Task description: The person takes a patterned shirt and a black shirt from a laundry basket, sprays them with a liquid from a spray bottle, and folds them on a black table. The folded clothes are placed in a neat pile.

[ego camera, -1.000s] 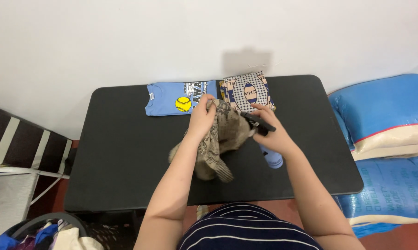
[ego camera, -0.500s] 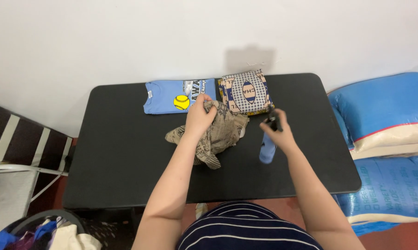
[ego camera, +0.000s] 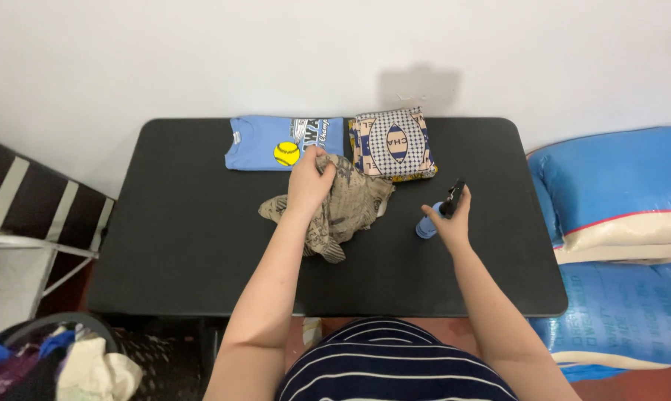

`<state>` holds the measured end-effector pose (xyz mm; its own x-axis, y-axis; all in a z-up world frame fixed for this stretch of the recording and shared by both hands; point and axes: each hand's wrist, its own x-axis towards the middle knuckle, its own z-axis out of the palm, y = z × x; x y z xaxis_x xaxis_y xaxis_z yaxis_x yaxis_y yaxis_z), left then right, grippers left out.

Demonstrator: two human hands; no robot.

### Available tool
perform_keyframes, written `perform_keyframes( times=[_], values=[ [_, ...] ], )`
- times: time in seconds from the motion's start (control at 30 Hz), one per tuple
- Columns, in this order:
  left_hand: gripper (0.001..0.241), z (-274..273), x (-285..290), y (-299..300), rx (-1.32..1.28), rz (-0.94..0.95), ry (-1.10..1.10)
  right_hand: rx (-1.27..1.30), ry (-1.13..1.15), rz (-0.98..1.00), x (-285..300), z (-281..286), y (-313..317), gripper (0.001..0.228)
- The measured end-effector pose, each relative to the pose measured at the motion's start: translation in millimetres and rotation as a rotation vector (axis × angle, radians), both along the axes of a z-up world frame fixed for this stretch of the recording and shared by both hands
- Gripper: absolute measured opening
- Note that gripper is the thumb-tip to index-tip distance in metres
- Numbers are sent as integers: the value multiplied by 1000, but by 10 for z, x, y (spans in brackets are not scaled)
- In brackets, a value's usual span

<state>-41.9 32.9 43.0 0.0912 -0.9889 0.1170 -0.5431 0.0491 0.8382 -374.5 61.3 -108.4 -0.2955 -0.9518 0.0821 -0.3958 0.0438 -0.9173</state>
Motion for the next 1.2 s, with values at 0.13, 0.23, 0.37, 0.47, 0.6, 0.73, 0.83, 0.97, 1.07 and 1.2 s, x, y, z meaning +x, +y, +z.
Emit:
perform_keyframes(
  times=[0.13,0.23,0.37,0.47,0.6,0.73,0.83,0.97,1.07,1.2],
  values=[
    [24,-28,-48,20,-15,19,52,-122,10,-34,-109,-629,-78,105],
    [22,-97,-89,29,-28,49,62,-315,35,-202,9,-775,35,121],
    [23,-201,-147,17,-26,97,70,486,-596,-542,323,-916,166,114],
    [25,-164,-226,86,-33,123,60,695,-747,-331,435,-1288,19,78],
    [32,-410,-380,72,-108,81,-31,294,-615,190,1093,-126,112,22],
    [36,-324,-438,311,-216,-114,10,108,-248,638,1313,580,-56,53],
    [32,-278,-319,384,-236,-212,-64,100,-114,637,1395,666,-204,60],
    [36,-39,69,450,-265,-217,-243,0,-63,637,1259,653,-480,31],
    [38,-203,458,332,-224,-152,-516,-44,-212,589,1301,758,-526,16],
    [29,-263,978,230,-197,-3,-641,23,-584,505,1329,358,-846,13]
  ],
)
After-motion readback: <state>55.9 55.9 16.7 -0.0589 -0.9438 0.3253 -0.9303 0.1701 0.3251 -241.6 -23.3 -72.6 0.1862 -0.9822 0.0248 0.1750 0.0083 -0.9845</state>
